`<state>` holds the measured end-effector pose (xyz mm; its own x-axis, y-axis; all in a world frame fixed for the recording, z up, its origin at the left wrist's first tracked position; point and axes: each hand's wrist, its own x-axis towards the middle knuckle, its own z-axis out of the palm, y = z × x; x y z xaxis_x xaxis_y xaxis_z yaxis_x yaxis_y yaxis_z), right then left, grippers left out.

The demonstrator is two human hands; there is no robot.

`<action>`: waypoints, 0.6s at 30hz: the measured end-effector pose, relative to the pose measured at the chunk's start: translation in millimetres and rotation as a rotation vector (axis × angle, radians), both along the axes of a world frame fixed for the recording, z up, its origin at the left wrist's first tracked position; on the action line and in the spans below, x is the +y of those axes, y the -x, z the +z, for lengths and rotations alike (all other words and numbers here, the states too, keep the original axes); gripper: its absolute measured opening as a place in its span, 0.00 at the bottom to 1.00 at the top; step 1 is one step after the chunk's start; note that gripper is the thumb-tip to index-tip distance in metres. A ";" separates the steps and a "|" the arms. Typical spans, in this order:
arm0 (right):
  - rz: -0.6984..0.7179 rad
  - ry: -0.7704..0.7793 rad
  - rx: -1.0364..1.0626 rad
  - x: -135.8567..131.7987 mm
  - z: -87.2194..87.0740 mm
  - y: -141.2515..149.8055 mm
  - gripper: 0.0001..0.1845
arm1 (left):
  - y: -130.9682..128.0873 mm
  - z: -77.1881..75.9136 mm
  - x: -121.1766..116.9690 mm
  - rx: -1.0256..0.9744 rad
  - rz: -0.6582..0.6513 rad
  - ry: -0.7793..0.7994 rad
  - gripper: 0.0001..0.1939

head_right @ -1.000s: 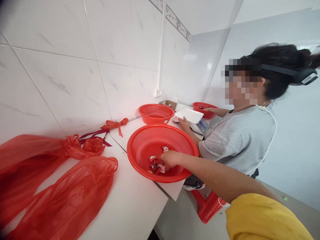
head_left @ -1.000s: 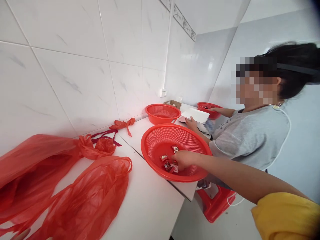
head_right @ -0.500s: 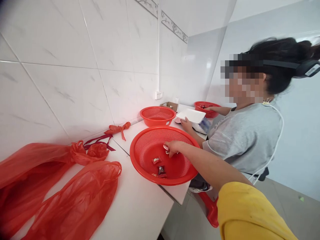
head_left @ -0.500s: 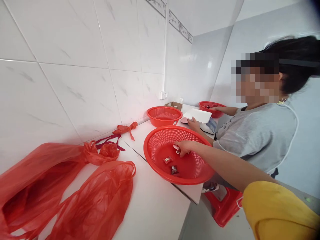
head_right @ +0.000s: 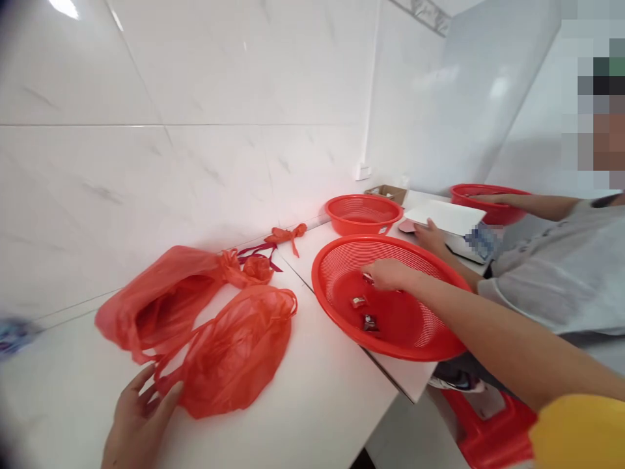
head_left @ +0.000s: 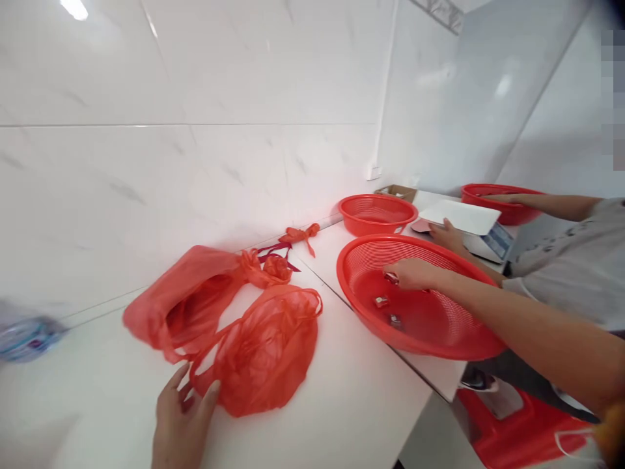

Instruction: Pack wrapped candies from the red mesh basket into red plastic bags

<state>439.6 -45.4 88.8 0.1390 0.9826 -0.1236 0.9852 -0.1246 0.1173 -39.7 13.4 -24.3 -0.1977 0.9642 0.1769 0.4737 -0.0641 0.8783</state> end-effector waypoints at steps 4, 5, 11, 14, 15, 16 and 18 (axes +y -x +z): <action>0.175 -0.215 -0.022 5.7 34.6 48.4 0.13 | -7.5 8.2 -7.5 -0.050 0.031 0.041 0.42; 0.270 -0.278 -0.020 6.8 41.5 65.2 0.14 | -8.7 9.5 -8.7 -0.052 0.026 0.050 0.42; 0.873 -0.357 -0.019 26.3 45.0 169.5 0.15 | -10.7 12.9 -12.4 -0.031 0.025 0.055 0.39; 1.025 -0.379 -0.044 47.9 26.8 207.2 0.18 | -10.8 12.4 -12.5 -0.021 -0.003 0.021 0.37; 1.054 -0.372 -0.049 55.3 20.0 216.1 0.19 | -10.7 11.9 -12.5 -0.023 -0.011 0.016 0.37; 1.073 -0.356 -0.050 62.1 13.7 222.8 0.21 | -10.5 11.2 -12.4 -0.028 -0.015 0.013 0.36; 1.087 -0.302 -0.043 72.0 4.3 229.9 0.25 | -10.0 9.5 -12.1 -0.034 -0.015 0.009 0.36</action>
<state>209.7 26.7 93.1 -0.8098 0.5736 0.1235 0.5840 0.7677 0.2639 -29.6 1.2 -14.7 -0.1892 0.9686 0.1613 0.4427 -0.0624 0.8945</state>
